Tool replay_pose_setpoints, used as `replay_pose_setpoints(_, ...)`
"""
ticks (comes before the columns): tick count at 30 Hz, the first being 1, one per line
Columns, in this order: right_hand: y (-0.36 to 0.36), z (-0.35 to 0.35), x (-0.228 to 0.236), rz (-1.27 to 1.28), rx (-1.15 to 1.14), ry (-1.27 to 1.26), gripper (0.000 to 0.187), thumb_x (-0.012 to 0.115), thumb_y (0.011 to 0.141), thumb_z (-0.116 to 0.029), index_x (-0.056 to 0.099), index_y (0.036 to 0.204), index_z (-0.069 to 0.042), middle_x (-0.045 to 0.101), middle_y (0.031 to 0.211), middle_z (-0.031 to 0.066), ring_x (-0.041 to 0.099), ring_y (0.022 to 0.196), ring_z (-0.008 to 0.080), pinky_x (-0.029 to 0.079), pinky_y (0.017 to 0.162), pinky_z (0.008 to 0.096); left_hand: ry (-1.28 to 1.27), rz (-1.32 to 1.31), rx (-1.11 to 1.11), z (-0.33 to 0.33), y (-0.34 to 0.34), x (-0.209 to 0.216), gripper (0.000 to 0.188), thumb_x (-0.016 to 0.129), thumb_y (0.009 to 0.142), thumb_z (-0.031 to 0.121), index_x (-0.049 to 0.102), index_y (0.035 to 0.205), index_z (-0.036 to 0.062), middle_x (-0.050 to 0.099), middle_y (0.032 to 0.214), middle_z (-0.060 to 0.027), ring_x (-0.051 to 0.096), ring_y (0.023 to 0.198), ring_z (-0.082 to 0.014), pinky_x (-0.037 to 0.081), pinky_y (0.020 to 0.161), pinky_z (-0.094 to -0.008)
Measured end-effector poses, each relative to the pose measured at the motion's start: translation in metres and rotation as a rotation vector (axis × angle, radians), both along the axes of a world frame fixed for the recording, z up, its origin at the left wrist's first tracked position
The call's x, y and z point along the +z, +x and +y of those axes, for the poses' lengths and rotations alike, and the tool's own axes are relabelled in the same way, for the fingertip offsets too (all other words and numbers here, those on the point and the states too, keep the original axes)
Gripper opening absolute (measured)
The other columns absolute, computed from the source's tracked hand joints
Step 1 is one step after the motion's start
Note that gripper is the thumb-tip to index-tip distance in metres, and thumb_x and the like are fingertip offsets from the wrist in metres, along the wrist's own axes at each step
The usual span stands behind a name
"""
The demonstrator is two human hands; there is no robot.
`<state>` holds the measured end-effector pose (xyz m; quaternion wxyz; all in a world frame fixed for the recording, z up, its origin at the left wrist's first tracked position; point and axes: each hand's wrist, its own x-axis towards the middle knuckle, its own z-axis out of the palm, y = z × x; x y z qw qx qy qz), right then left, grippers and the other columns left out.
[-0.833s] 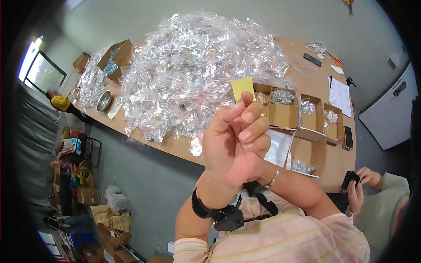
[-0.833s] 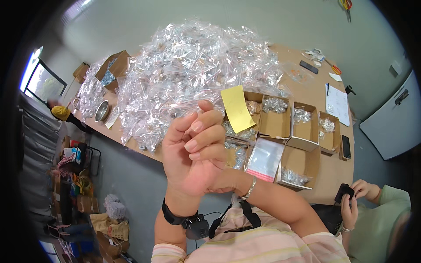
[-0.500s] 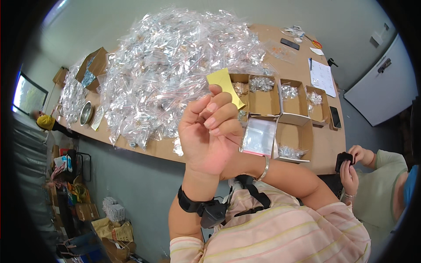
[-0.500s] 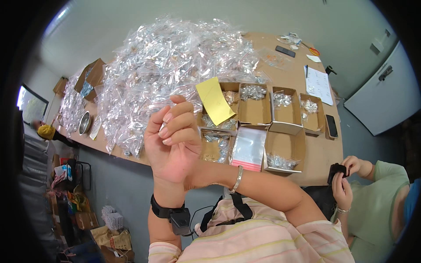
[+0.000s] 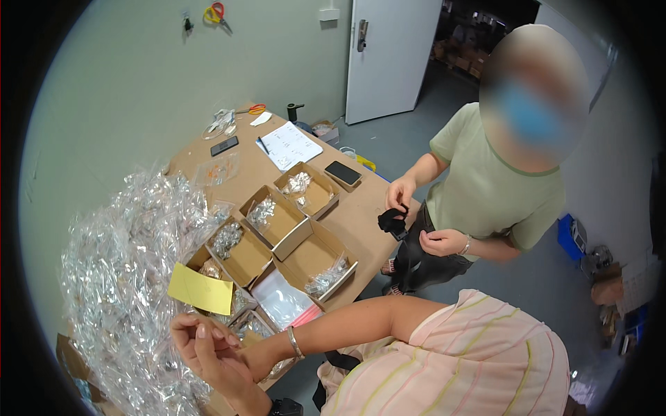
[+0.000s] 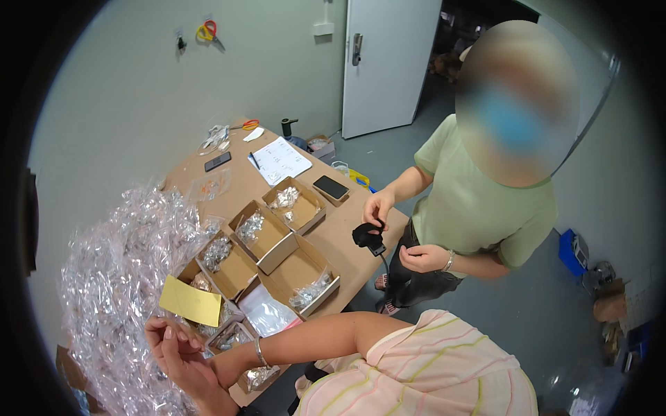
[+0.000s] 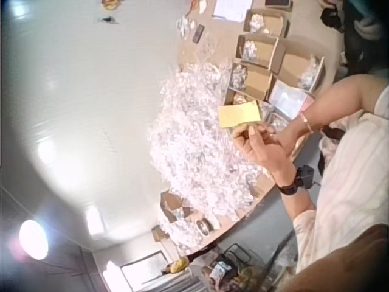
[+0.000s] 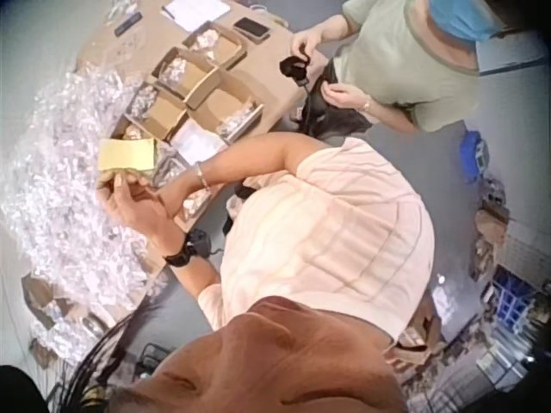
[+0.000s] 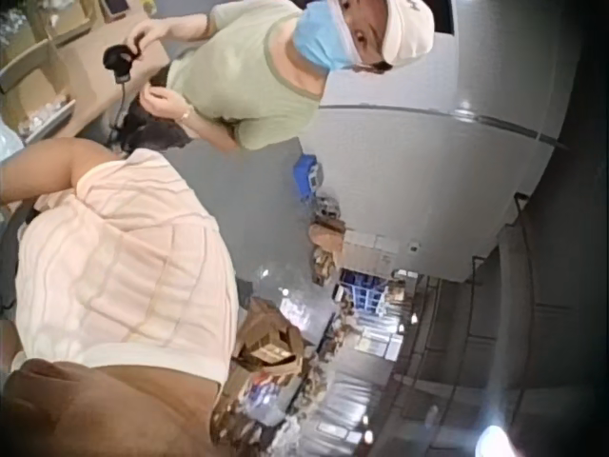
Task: Sorting and packing small hardware components into plastic bags on a warehouse table.
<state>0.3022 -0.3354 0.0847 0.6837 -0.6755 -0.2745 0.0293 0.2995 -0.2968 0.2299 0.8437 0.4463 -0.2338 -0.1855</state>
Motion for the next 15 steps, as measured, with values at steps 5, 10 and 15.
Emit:
replay_pose_setpoints(5, -0.01, -0.018, -0.013, -0.044, -0.056, 0.194, 0.035, 0.073, 0.082, -0.017, 0.064, 0.109, 0.002, 0.069, 0.105, 0.0183, 0.061, 0.103, 0.0251, 0.047, 0.089, 0.0361, 0.216, -0.036, 0.025, -0.029, -0.01, 0.003, 0.011, 0.054, 0.097, 0.011, 0.051, 0.105, 0.0038, 0.051, 0.073, -0.0016, 0.049, 0.058, -0.0075, 0.044, 0.051, -0.0213)
replay_pose_setpoints(10, -0.07, -0.061, 0.042, -0.011, -0.31, -0.035, 0.028, 0.069, 0.087, -0.022, 0.067, 0.101, 0.002, 0.07, 0.099, 0.018, 0.064, 0.096, 0.0254, 0.048, 0.084, 0.0377, 0.3, -0.055, -0.167, -0.04, -0.014, -0.017, 0.011, 0.056, 0.096, 0.008, 0.053, 0.104, 0.0011, 0.053, 0.074, -0.0036, 0.051, 0.061, -0.0087, 0.046, 0.055, -0.022)
replay_pose_setpoints(15, -0.162, -0.169, 0.077, 0.304, -0.441, -0.601, 0.023, 0.064, 0.094, -0.025, 0.067, 0.094, -0.003, 0.068, 0.083, 0.0111, 0.065, 0.075, 0.0255, 0.05, 0.07, 0.0375, 0.527, -0.059, -0.339, -0.055, 0.007, -0.076, 0.031, 0.06, 0.095, 0.004, 0.051, 0.124, 0.0015, 0.055, 0.102, -0.0061, 0.059, 0.088, -0.0115, 0.054, 0.071, -0.0227)
